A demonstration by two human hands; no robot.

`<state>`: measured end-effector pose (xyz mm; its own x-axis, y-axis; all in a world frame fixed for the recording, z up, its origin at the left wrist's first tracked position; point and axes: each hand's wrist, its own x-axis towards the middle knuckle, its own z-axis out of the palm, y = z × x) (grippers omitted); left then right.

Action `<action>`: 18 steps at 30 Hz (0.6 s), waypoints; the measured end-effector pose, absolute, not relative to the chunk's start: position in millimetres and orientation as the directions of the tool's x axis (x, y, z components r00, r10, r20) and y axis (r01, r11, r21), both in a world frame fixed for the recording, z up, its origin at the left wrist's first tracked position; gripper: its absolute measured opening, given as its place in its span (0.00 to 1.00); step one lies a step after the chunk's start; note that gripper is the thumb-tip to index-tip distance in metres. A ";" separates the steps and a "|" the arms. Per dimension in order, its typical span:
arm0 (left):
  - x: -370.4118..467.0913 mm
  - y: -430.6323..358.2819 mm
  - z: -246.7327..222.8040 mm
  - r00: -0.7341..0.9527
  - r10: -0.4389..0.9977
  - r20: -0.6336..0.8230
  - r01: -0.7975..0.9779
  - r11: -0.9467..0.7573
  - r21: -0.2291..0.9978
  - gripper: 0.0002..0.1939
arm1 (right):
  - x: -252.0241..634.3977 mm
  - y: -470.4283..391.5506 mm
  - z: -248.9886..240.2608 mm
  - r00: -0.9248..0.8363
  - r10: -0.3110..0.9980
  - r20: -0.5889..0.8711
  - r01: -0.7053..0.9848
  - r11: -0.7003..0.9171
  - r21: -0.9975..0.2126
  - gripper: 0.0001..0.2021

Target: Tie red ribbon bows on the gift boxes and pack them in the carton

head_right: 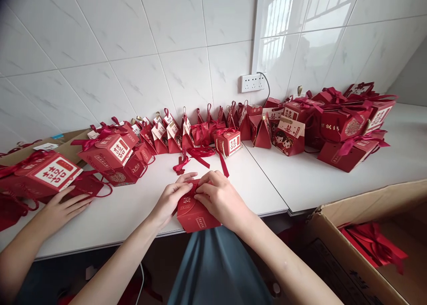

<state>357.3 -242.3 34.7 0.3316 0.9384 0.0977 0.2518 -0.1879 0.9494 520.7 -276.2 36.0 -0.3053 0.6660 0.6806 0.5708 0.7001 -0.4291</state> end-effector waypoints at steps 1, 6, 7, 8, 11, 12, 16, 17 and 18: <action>353.8 -242.7 36.5 0.322 0.940 0.113 0.295 -0.213 0.931 0.16 | 519.9 -276.0 36.1 -0.306 0.659 0.687 0.585 0.700 -0.411 0.08; 347.0 -259.2 52.1 0.224 0.876 0.427 0.666 -0.457 0.589 0.07 | 518.1 -280.5 39.8 -0.313 0.645 0.697 0.686 0.661 -0.304 0.09; 349.0 -264.4 55.6 0.243 0.859 0.451 0.706 -0.476 0.524 0.08 | 518.1 -282.5 40.3 -0.320 0.640 0.699 0.699 0.657 -0.282 0.10; 351.4 -269.5 58.8 0.269 0.853 0.447 0.734 -0.482 0.479 0.09 | 518.3 -284.4 40.4 -0.330 0.636 0.697 0.706 0.657 -0.265 0.10; 357.5 -280.7 64.0 0.292 0.873 0.390 0.791 -0.450 0.414 0.09 | 519.9 -289.3 38.1 -0.364 0.644 0.673 0.705 0.663 -0.253 0.11; 358.4 -282.4 63.8 0.286 0.876 0.388 0.803 -0.440 0.402 0.09 | 520.8 -290.3 36.8 -0.372 0.653 0.660 0.705 0.661 -0.257 0.11; 356.3 -280.9 55.6 0.255 0.851 0.459 0.794 -0.455 0.403 0.07 | 525.1 -291.7 33.4 -0.392 0.671 0.630 0.713 0.654 -0.253 0.11; 355.0 -279.6 52.8 0.244 0.848 0.471 0.781 -0.460 0.423 0.06 | 525.9 -291.7 33.6 -0.395 0.670 0.628 0.713 0.655 -0.250 0.11; 353.8 -278.3 50.1 0.231 0.850 0.473 0.765 -0.459 0.452 0.06 | 526.6 -291.6 34.3 -0.400 0.669 0.627 0.712 0.657 -0.247 0.11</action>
